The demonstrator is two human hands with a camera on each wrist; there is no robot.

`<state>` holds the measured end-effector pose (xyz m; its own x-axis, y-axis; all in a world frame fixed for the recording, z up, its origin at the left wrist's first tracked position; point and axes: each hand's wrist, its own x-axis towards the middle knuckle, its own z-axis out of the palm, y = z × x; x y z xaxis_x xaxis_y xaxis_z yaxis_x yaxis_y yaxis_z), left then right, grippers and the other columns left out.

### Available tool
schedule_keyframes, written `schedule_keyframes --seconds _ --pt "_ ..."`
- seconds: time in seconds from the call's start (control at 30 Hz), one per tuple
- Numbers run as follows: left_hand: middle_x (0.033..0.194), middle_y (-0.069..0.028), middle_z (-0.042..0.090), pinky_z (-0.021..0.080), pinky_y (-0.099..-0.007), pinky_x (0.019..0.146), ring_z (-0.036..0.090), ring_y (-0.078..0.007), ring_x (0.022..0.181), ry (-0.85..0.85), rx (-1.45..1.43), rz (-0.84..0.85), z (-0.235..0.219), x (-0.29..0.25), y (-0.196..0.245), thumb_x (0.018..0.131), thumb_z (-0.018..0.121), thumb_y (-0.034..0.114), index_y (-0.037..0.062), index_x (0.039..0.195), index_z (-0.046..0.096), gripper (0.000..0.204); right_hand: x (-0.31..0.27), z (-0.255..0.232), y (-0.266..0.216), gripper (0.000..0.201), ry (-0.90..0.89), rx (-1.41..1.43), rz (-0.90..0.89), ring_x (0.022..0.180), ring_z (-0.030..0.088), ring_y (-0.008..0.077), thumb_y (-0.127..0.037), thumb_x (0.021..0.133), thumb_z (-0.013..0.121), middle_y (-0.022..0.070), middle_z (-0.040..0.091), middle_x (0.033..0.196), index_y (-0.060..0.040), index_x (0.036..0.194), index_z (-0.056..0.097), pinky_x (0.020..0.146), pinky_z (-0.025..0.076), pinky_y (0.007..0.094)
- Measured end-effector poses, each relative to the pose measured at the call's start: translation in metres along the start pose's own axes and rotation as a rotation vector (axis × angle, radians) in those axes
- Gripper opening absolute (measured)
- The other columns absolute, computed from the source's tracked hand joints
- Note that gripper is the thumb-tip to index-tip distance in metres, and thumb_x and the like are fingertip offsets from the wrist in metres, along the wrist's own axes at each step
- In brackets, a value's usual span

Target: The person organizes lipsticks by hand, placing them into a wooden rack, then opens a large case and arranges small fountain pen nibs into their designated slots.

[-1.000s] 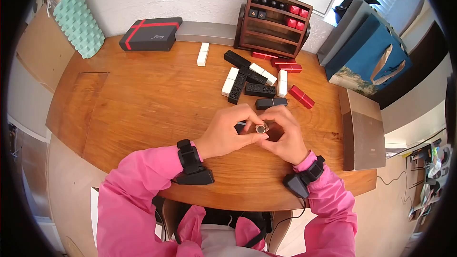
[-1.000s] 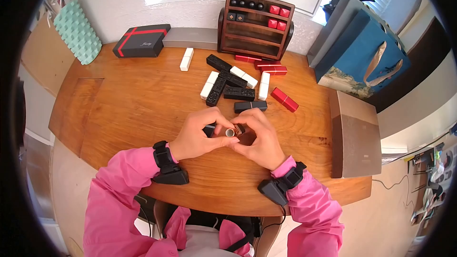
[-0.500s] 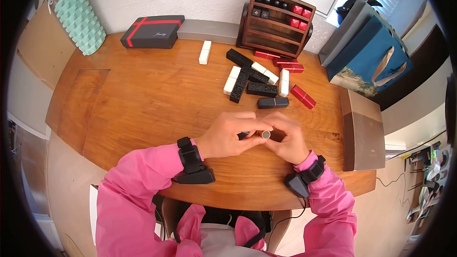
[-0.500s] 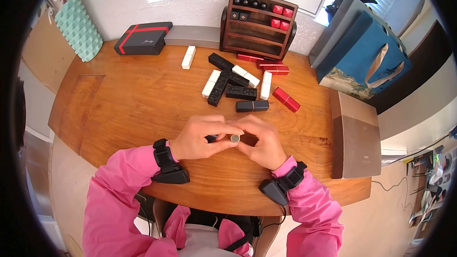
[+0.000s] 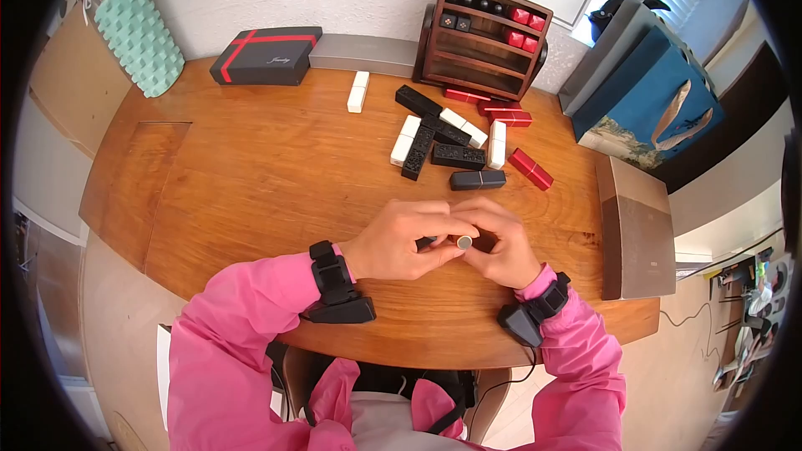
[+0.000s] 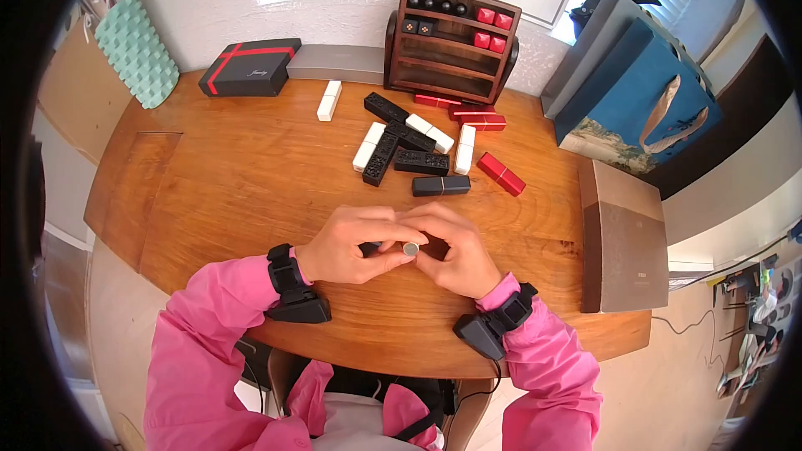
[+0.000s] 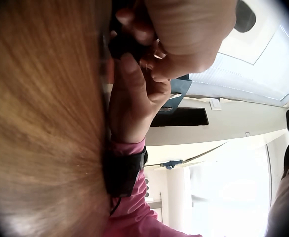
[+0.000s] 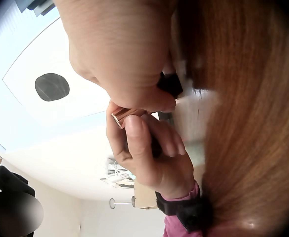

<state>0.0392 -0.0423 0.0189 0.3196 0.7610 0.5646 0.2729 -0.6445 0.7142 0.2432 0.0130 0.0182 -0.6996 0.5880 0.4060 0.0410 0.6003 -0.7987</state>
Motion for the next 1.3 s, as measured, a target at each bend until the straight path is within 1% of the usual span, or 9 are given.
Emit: schedule_keyframes --seconds 0.23,0.47,0.57,0.73,0.9,0.97,1.07,1.17,1.3 --pt "0.069 -0.0011 0.054 0.041 -0.0277 0.059 0.052 -0.0115 0.062 0.199 0.072 -0.088 -0.001 0.003 -0.001 0.082 0.081 0.007 0.0062 0.098 0.071 0.018 0.001 0.001 0.002 0.036 0.134 -0.101 0.018 0.094 0.066 0.0277 0.003 0.075 0.078 0.0126 0.068 0.102 -0.0003 0.109 0.07 0.083 0.053 0.0352" --pt "0.072 -0.0036 0.059 0.043 -0.0277 0.061 0.054 -0.01 0.066 0.187 0.061 -0.324 -0.003 0.003 -0.008 0.093 0.074 0.021 0.003 0.087 0.064 0.022 0.002 0.002 0.0 0.03 0.225 -0.205 0.009 0.086 0.067 0.0234 -0.002 0.075 0.082 0.0101 0.068 0.095 -0.0015 0.103 0.073 0.076 0.054 0.0319" --pt "0.075 -0.0055 0.059 0.045 -0.031 0.065 0.057 -0.016 0.07 0.128 0.021 -0.394 -0.004 0.004 -0.006 0.095 0.071 0.03 0.0036 0.091 0.061 0.028 0.003 0.003 0.0 0.028 0.255 -0.179 0.014 0.083 0.067 0.0224 -0.002 0.075 0.082 0.0095 0.067 0.092 -0.0018 0.101 0.073 0.073 0.053 0.0311" --pt "0.103 -0.0054 0.053 0.046 -0.0284 0.083 0.057 -0.0137 0.091 0.304 -0.241 -0.381 -0.007 0.0 -0.015 0.103 0.055 0.017 0.0064 0.125 0.044 0.027 0.001 0.001 -0.002 0.024 0.241 -0.185 0.073 0.074 0.064 0.0205 -0.006 0.075 0.084 0.0081 0.065 0.086 -0.0028 0.096 0.072 0.065 0.051 0.03" --pt "0.107 -0.0071 0.054 0.045 -0.0328 0.095 0.058 -0.017 0.108 0.26 -0.366 -0.356 0.001 0.002 -0.008 0.106 0.045 0.012 0.0056 0.128 0.042 0.023 0.0 0.001 -0.001 0.022 0.16 -0.183 0.074 0.069 0.061 0.0177 -0.012 0.076 0.084 0.0067 0.062 0.083 -0.0042 0.093 0.072 0.06 0.048 0.0293" --pt "0.125 -0.0134 0.058 0.044 -0.0329 0.101 0.057 -0.0171 0.113 0.185 -0.456 -0.336 0.006 0.001 -0.011 0.109 0.045 0.018 0.0037 0.125 0.045 0.021 0.0 0.001 -0.002 0.023 0.164 -0.166 0.089 0.071 0.061 0.0181 -0.011 0.077 0.084 0.0071 0.062 0.085 -0.004 0.094 0.072 0.062 0.049 0.0293" --pt "0.133 -0.0142 0.056 0.043 -0.0336 0.103 0.056 -0.0187 0.119 0.084 -0.41 -0.327 0.007 0.002 -0.016 0.109 0.045 0.021 0.0027 0.128 0.048 0.027 0.0 0.003 0.001 0.024 0.22 -0.093 0.097 0.075 0.063 0.0191 -0.008 0.077 0.083 0.0077 0.063 0.089 -0.0034 0.098 0.072 0.065 0.05 0.0293" --pt "0.135 -0.0129 0.054 0.038 -0.0369 0.111 0.051 -0.0223 0.129 0.061 -0.389 -0.384 0.004 0.005 -0.006 0.109 0.042 0.019 0.0006 0.136 0.047 0.033 0.001 0.003 0.002 0.027 0.285 -0.039 0.093 0.08 0.065 0.0207 -0.005 0.078 0.082 0.0085 0.065 0.094 -0.0023 0.103 0.071 0.069 0.052 0.0298" --pt "0.137 -0.0128 0.053 0.041 -0.0357 0.108 0.053 -0.0198 0.125 0.147 -0.349 -0.357 0.005 0.004 -0.005 0.109 0.044 0.021 0.0012 0.139 0.046 0.036 0.001 0.0 0.004 0.032 0.307 -0.135 0.038 0.086 0.066 0.023 -0.006 0.078 0.084 0.0099 0.067 0.101 -0.0015 0.108 0.071 0.075 0.053 0.0317"
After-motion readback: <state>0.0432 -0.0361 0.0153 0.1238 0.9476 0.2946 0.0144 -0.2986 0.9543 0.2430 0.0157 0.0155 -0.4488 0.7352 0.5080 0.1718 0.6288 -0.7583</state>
